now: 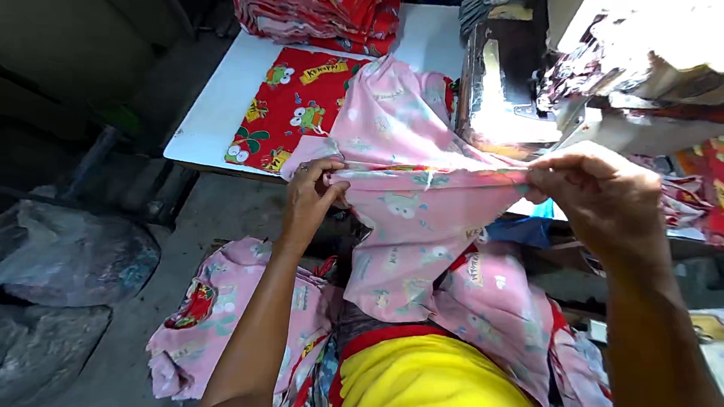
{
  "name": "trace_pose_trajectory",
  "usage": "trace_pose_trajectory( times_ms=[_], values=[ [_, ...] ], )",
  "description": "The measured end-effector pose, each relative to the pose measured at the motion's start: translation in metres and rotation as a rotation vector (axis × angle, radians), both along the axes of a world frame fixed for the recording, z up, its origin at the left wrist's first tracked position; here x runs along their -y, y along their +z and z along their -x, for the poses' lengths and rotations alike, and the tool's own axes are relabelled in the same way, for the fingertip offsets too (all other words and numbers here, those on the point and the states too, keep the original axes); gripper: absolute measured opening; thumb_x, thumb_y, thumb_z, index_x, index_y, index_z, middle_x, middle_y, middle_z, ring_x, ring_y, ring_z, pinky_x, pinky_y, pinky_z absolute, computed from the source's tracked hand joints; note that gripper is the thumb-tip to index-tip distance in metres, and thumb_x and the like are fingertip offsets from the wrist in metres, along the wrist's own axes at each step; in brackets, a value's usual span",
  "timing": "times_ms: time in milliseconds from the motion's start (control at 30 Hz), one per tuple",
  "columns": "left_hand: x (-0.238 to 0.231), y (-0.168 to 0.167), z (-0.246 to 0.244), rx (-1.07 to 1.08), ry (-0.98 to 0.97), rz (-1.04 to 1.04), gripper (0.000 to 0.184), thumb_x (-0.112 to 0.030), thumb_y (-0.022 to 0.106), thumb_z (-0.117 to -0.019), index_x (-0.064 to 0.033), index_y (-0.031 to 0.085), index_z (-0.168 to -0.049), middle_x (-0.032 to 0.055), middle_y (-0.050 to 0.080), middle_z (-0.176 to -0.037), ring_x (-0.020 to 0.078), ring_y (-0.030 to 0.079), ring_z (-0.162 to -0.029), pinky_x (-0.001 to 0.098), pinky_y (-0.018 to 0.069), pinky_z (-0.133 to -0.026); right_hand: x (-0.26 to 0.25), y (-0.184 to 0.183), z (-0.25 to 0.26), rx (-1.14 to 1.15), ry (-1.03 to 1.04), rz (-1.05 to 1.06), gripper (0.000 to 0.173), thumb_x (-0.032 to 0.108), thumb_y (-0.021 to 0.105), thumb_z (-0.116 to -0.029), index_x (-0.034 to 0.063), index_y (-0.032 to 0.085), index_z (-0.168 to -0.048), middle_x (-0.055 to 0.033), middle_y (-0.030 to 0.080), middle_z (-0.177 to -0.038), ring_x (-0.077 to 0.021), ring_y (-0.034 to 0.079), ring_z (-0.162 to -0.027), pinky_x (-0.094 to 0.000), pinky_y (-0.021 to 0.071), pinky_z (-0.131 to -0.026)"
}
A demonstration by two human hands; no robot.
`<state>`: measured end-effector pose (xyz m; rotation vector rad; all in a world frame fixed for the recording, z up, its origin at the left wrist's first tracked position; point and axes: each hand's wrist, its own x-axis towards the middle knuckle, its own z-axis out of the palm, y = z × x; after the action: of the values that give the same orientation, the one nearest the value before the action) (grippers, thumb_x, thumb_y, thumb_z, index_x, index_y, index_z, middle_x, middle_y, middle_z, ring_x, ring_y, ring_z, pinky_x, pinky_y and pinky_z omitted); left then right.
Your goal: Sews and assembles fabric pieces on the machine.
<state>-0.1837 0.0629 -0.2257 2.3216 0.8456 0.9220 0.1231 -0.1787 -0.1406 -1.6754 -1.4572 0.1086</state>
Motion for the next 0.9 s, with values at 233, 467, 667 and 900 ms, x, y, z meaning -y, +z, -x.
trace_pose_trajectory(
  times_ms=[233, 467, 667, 900],
  values=[
    [0.001, 0.005, -0.004, -0.035, -0.053, 0.003, 0.045, -0.024, 0.035, -0.1118, -0.0009, 0.073, -0.115, 0.0132, 0.069, -0.127, 0.0224, 0.060, -0.127, 0.0421, 0.0399, -0.114, 0.015, -0.021, 0.006, 0.076, 0.015, 0.007, 0.021, 0.017, 0.066, -0.0990, 0.0027, 0.074, -0.111, -0.0089, 0.066, -0.101, -0.0098, 0.065, -0.083, -0.0239, 0.0572, -0.074],
    [0.004, 0.010, -0.009, -0.072, 0.007, 0.048, 0.017, -0.015, 0.071, -0.0953, -0.0045, 0.077, -0.108, 0.0144, 0.066, -0.126, 0.0261, 0.063, -0.112, 0.0424, 0.0508, -0.095, 0.011, -0.020, 0.022, 0.155, -0.006, 0.000, 0.016, 0.014, 0.066, -0.0979, 0.0056, 0.076, -0.107, -0.0073, 0.067, -0.094, -0.0107, 0.063, -0.076, -0.0250, 0.0542, -0.069],
    [0.032, 0.065, -0.001, 0.077, -0.049, 0.151, 0.021, -0.016, 0.061, -0.1007, -0.0025, 0.068, -0.115, 0.0060, 0.066, -0.122, 0.0039, 0.061, -0.077, 0.0209, 0.0519, -0.064, 0.027, 0.009, 0.006, 0.242, -0.065, -0.026, 0.021, 0.017, 0.062, -0.1014, 0.0027, 0.074, -0.110, -0.0138, 0.067, -0.097, -0.0195, 0.064, -0.077, -0.0362, 0.0555, -0.070],
    [0.043, 0.164, 0.022, 0.240, -0.421, -0.027, 0.025, -0.018, 0.054, -0.1067, -0.0122, 0.054, -0.130, -0.0036, 0.067, -0.128, 0.0124, 0.065, -0.119, 0.0338, 0.0550, -0.103, 0.149, -0.119, -0.190, 0.332, -0.143, -0.298, 0.015, 0.007, 0.065, -0.0991, -0.0077, 0.070, -0.099, -0.0106, 0.072, -0.088, -0.0125, 0.069, -0.078, -0.0253, 0.0556, -0.064]
  ],
)
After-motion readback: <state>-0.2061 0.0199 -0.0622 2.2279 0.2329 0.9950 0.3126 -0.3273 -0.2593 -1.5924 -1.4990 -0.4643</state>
